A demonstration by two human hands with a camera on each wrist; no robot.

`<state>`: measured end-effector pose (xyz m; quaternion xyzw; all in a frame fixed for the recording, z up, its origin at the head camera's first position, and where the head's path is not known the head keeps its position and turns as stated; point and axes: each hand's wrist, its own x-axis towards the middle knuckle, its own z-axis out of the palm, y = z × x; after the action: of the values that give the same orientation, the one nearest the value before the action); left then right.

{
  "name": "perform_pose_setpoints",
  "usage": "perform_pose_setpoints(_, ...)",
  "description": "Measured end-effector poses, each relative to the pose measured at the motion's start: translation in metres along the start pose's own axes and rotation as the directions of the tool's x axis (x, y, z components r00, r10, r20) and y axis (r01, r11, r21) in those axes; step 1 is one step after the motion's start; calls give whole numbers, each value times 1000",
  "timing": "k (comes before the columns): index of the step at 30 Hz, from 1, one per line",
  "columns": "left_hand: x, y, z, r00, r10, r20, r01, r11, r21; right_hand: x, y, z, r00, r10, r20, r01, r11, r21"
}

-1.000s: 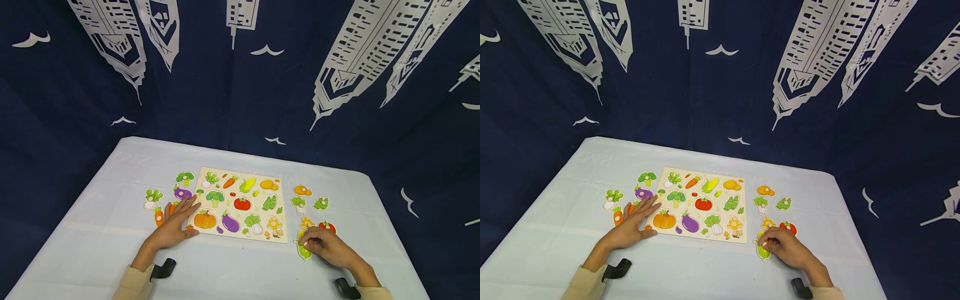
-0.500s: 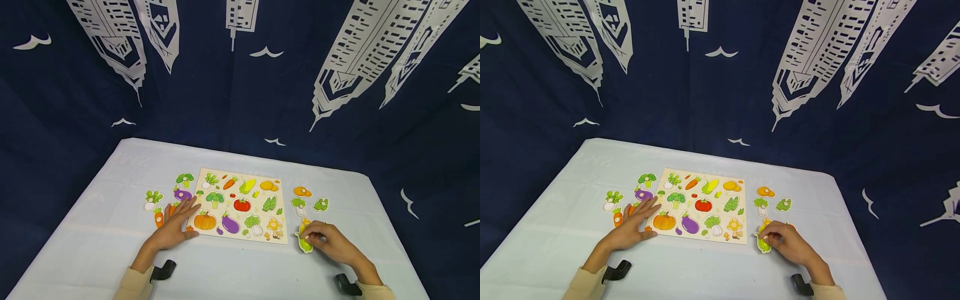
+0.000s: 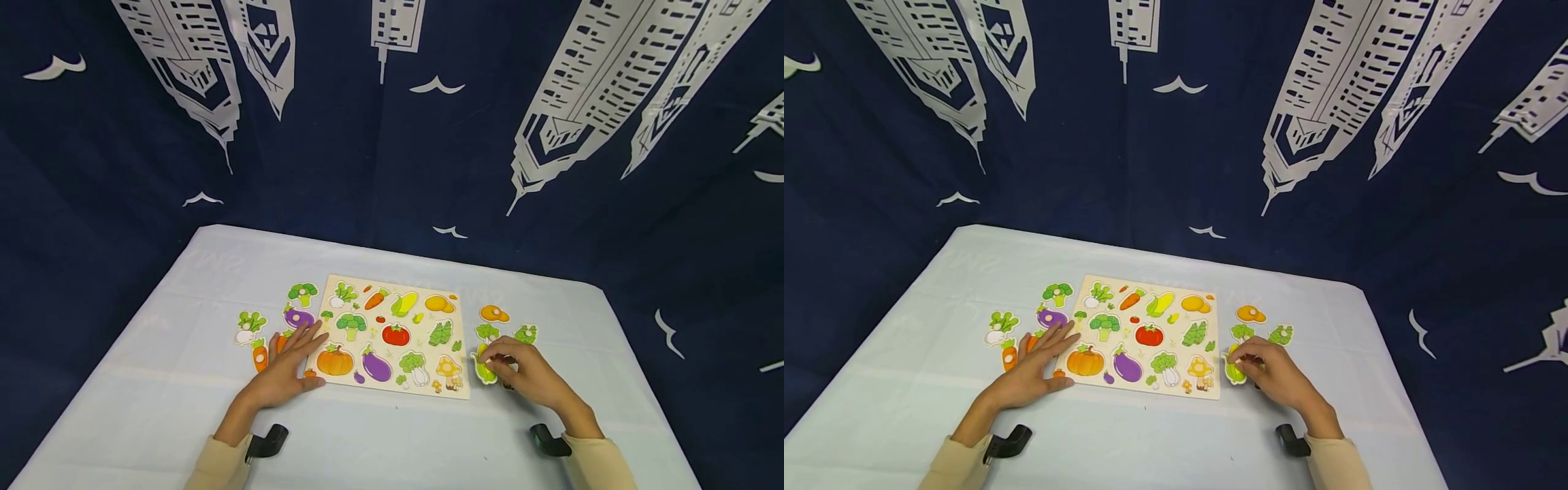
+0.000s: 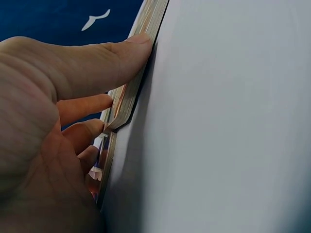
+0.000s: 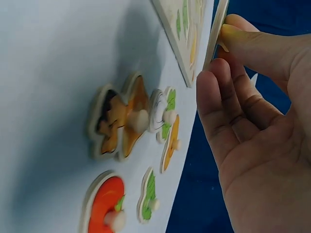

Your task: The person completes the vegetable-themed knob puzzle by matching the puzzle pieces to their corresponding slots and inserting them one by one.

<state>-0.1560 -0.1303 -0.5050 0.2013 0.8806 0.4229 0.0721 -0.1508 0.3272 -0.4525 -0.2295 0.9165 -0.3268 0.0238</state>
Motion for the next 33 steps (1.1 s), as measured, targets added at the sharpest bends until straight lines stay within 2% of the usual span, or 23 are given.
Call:
perform_pose_setpoints(10, 0, 1, 0, 1000, 5, -10, -4, 1000, 8, 27, 0, 1, 999, -33, -9, 33, 999, -29)
perform_pose_setpoints(15, 0, 2, 0, 1000, 4, -12, -4, 1000, 3, 41, -4, 1, 1000, 19, 3, -18, 1000, -13)
perform_pose_setpoints(18, 0, 2, 0, 1000, 6, -11, -6, 1000, -2, 47, -3, 4, 1000, 24, -6, -24, 1000, -6)
perform_pose_setpoints(26, -1, 0, -2, 1000, 1, -15, -1, 1000, -1, 66, -3, 9, 998, -29, -47, 29, 1000, -5)
perform_pose_setpoints(33, 1, 0, -1, 1000, 1, -1, -1, 1000, 1, 77, -4, 12, 999, -26, -46, 25, 999, -30)
